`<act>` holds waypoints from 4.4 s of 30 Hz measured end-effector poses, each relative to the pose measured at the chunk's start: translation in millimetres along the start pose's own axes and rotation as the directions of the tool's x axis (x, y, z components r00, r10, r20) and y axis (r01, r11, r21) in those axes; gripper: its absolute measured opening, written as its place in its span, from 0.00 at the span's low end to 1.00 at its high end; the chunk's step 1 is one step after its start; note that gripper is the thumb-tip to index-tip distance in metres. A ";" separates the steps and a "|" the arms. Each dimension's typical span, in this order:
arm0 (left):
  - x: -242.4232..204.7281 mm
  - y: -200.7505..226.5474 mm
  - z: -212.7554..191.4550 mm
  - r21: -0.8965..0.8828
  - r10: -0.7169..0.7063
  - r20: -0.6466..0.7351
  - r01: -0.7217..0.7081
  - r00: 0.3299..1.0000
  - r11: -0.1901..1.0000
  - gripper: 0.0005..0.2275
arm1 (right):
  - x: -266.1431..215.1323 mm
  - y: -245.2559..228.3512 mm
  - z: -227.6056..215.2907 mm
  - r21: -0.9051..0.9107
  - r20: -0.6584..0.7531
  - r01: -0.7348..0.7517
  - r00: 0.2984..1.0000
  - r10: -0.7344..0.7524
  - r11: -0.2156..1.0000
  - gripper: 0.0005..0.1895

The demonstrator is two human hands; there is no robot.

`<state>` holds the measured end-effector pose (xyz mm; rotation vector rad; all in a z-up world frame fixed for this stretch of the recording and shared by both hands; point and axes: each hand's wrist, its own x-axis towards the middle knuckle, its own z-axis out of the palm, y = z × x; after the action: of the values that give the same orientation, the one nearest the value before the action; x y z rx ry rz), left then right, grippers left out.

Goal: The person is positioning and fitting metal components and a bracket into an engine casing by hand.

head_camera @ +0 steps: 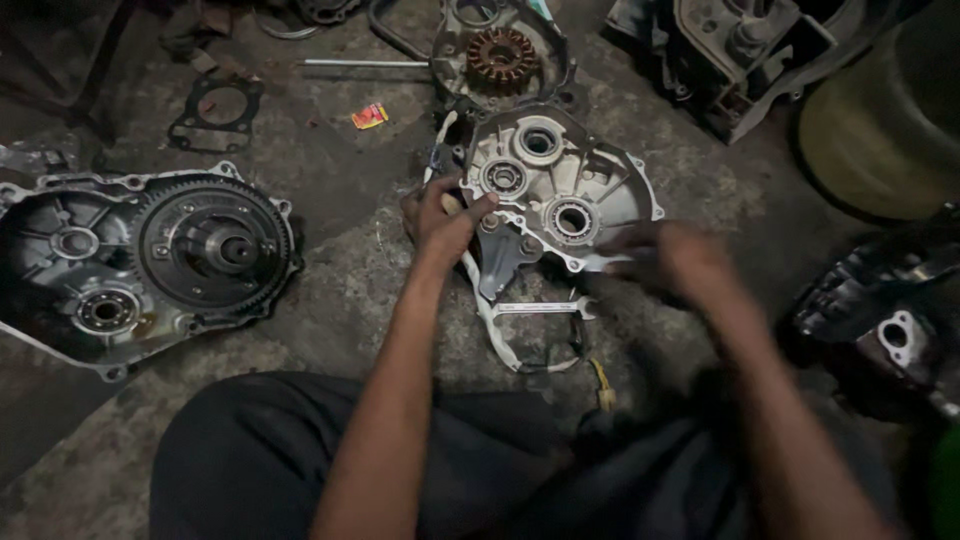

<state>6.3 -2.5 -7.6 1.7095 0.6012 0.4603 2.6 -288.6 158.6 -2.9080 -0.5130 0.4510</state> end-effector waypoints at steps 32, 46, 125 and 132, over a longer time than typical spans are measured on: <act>-3.4 4.6 -9.1 0.074 -0.034 0.061 0.029 0.998 0.997 0.31 | 0.7 -32.4 20.0 0.017 -0.079 -0.031 0.996 0.032 0.999 0.19; -49.0 31.2 -18.9 0.166 0.060 -0.035 -0.053 0.998 0.985 0.27 | 21.2 -61.5 6.4 0.331 -0.342 0.176 0.938 -0.057 0.927 0.21; -51.3 69.9 -40.3 -0.251 -0.292 -0.101 0.260 0.951 0.932 0.07 | 79.3 -130.9 60.4 0.347 -0.299 0.188 0.951 -0.082 0.919 0.14; -53.0 77.8 -46.2 -0.288 -0.400 -0.004 0.382 0.917 0.878 0.07 | 90.7 -124.5 69.2 0.414 -0.268 0.162 0.962 -0.050 0.896 0.14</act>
<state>-51.8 -11.9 79.2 1.2630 0.8645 0.2932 23.3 -133.8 94.4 -2.4433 -0.4617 0.1492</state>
